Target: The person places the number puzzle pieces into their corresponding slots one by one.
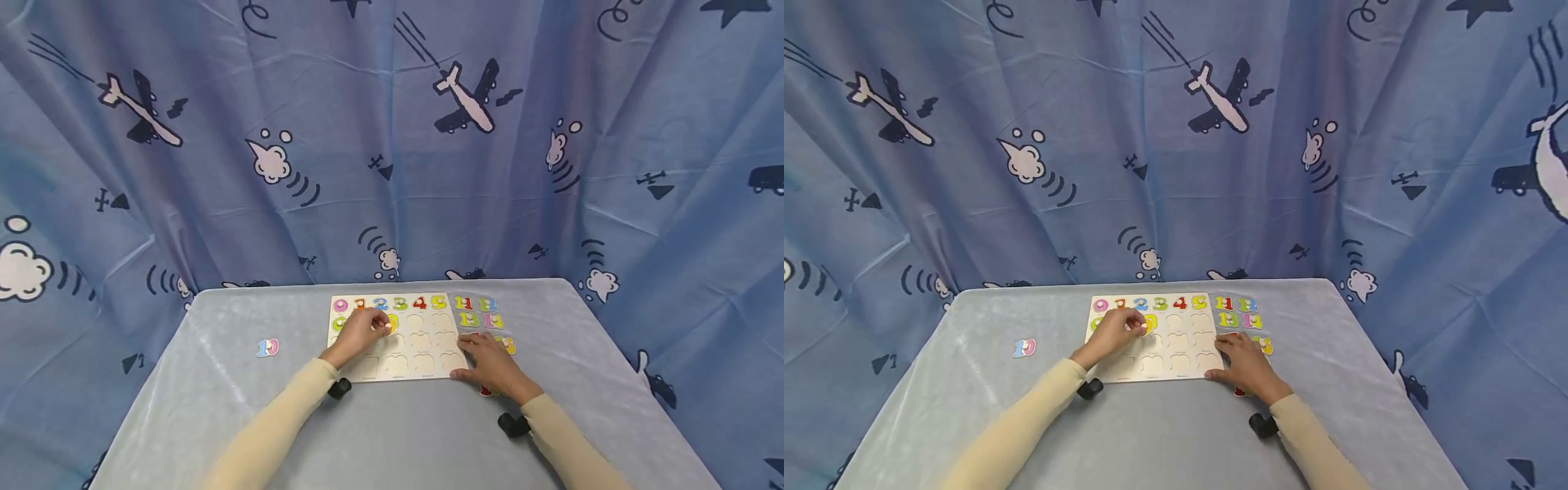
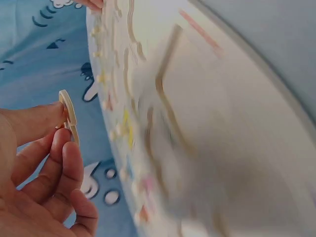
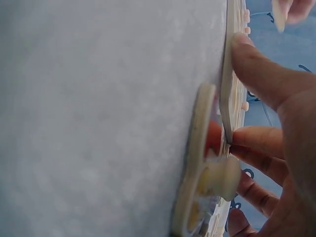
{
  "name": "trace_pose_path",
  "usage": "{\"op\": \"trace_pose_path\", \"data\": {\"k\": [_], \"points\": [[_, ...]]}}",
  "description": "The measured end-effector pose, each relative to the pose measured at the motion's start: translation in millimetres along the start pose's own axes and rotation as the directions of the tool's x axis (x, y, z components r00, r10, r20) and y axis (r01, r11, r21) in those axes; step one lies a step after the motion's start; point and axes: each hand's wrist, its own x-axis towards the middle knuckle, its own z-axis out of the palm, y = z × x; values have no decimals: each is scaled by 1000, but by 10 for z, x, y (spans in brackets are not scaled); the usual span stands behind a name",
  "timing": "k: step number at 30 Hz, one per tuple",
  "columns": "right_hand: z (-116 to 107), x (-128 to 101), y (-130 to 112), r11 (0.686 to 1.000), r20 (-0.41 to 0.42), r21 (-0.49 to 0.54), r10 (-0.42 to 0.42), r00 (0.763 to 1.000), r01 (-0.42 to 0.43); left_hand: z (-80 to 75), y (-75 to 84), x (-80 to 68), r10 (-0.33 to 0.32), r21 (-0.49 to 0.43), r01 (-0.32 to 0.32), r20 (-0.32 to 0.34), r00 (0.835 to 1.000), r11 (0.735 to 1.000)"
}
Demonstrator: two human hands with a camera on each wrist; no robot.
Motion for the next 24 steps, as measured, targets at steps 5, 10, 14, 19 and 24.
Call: {"op": "trace_pose_path", "data": {"k": [5, 10, 14, 19, 24], "points": [[3, -4, -5, 1000, -22, -2, -9, 1000, 8, 243, 22, 250, -40, -5, 40, -16, 999, 999], [4, -2, -15, 1000, -9, 16, 2, 1000, -2, 425, 20, 421, -45, 110, 48, -34, 998, 993], [-1, -4, -9, 1000, -5, 2, 9, 1000, -9, 528, 73, 516, -38, 110, 38, -7, 999, 993], [-23, -2, -15, 1000, -22, 3, 14, 1000, -14, 601, 117, 594, -34, 106, 34, -1, 999, 994], [-28, -15, -28, 1000, 7, 15, 28, 1000, -28, 646, 112, 618, -56, 97, 55, 4, 998, 994]]}}
